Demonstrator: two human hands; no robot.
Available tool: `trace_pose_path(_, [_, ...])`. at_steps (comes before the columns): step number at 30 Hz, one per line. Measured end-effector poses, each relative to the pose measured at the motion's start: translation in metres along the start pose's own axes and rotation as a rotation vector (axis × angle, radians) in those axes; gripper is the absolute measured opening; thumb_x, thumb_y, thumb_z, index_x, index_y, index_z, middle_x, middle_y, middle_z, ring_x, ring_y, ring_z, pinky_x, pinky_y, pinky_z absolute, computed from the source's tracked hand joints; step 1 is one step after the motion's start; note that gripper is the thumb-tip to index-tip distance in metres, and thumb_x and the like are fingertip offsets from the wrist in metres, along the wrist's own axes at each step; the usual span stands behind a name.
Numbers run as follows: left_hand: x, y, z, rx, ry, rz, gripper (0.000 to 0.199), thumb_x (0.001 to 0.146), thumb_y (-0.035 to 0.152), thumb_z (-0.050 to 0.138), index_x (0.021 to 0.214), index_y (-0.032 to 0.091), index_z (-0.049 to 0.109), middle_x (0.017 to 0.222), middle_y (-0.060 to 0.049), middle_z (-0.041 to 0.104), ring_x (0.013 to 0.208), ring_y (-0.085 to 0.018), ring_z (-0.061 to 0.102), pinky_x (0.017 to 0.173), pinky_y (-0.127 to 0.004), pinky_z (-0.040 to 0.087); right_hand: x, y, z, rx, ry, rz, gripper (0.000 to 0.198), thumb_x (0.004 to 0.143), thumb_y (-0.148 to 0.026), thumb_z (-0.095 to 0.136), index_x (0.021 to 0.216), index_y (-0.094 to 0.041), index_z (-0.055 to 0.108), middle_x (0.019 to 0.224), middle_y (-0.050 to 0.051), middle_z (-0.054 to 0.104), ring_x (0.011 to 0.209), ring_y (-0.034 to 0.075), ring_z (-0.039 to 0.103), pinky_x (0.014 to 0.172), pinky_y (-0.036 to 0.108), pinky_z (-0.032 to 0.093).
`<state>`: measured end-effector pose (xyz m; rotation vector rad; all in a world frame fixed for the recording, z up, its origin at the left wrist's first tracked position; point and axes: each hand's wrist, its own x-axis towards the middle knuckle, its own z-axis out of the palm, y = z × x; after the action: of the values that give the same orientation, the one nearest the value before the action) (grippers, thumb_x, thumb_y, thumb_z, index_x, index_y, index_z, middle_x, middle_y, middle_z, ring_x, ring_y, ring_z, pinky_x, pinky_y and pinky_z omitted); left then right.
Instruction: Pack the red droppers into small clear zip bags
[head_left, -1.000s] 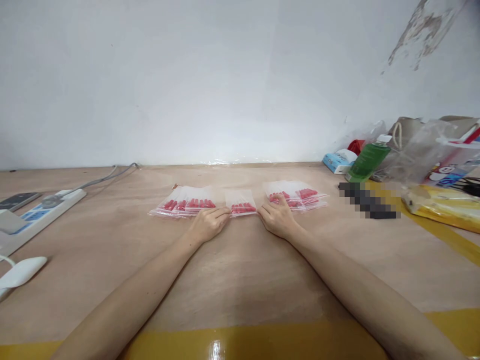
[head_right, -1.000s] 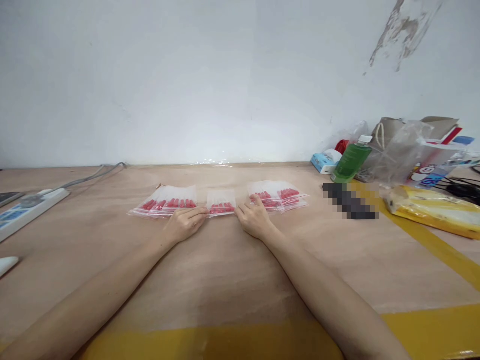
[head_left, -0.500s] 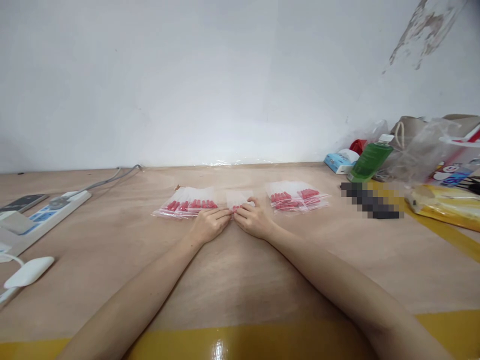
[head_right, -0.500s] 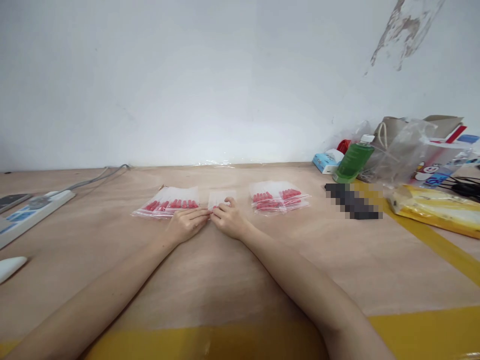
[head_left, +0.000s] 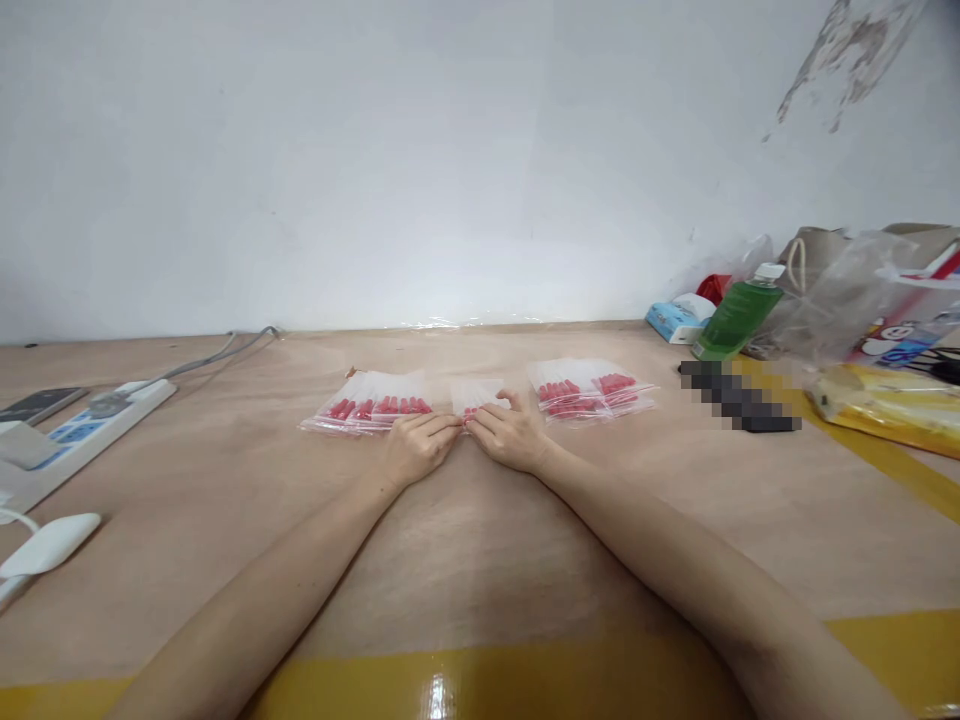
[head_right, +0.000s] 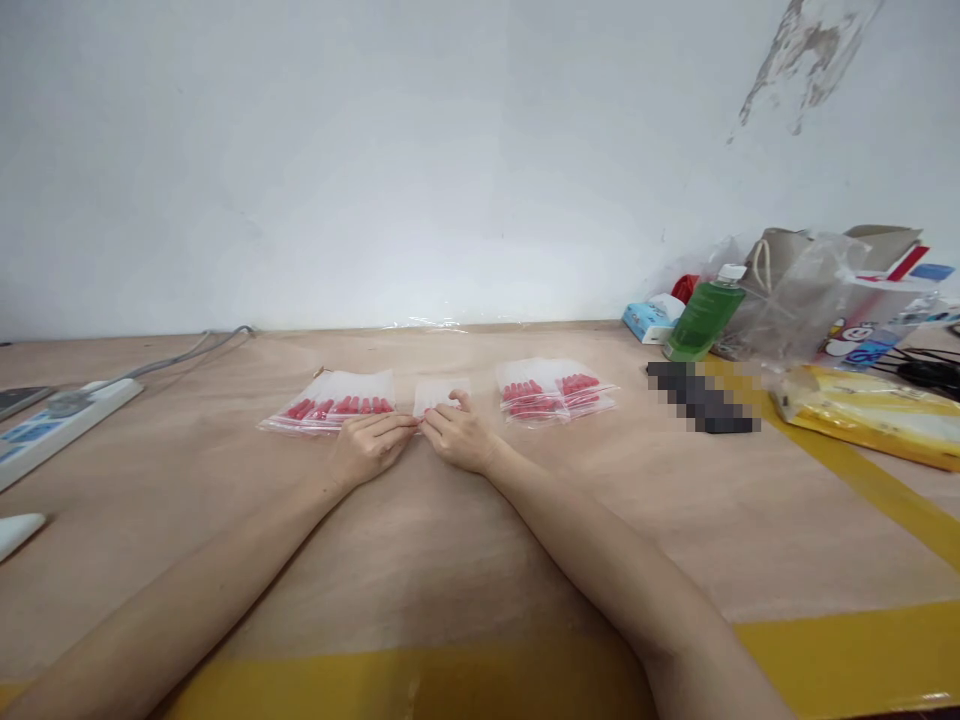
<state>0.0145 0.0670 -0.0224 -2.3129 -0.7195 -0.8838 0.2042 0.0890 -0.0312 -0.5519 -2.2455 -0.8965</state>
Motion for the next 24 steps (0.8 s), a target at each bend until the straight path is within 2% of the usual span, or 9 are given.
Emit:
trace_pose_path(4, [-0.001,0.001,0.000,-0.018,-0.003,-0.022,0.017,0.085,0.015,0.050,0.076,0.018,0.065,0.085,0.000,0.070,0.072,-0.014,0.066,0.063,-0.024,0.052,-0.009,0.009,-0.007,-0.070,-0.051,0.006,0.027,0.088,-0.011,0.037,0.069,-0.016,0.056,0.066,0.000,0.057,0.065,0.011,0.043,0.088,0.037,0.023])
trace_pose_path(7, [-0.002,0.001,0.001,-0.039,-0.009,-0.023,0.016,0.085,0.016,0.052,0.076,0.018,0.064,0.085,0.001,0.070,0.073,-0.013,0.066,0.064,-0.023,0.052,-0.019,0.018,-0.013,-0.076,-0.098,0.000,0.026,0.087,-0.011,0.038,0.069,-0.017,0.056,0.067,0.000,0.056,0.065,0.011,0.042,0.090,0.038,0.022])
trace_pose_path(16, [-0.007,-0.002,0.002,-0.067,-0.012,-0.049,0.016,0.087,0.018,0.049,0.082,0.018,0.065,0.088,-0.002,0.070,0.075,-0.014,0.066,0.067,-0.024,0.054,-0.045,0.032,-0.026,-0.049,-0.108,0.072,0.023,0.086,-0.010,0.040,0.079,-0.017,0.060,0.069,0.001,0.058,0.072,0.012,0.048,0.091,0.038,0.024])
trace_pose_path(20, [-0.007,-0.001,0.004,-0.061,0.009,-0.077,0.015,0.087,0.021,0.050,0.090,0.018,0.065,0.093,-0.004,0.069,0.078,-0.015,0.066,0.068,-0.024,0.054,-0.047,0.034,-0.027,-0.009,-0.117,0.146,0.024,0.087,-0.012,0.039,0.078,-0.017,0.061,0.068,0.001,0.058,0.073,0.013,0.049,0.089,0.038,0.024])
trace_pose_path(24, [-0.003,0.000,0.005,-0.084,0.004,-0.034,0.014,0.087,0.020,0.052,0.094,0.020,0.064,0.095,-0.002,0.068,0.082,-0.015,0.065,0.072,-0.025,0.054,-0.044,0.032,-0.028,-0.002,-0.119,0.150,0.024,0.087,-0.015,0.040,0.074,-0.017,0.060,0.067,0.001,0.057,0.072,0.012,0.048,0.089,0.037,0.024])
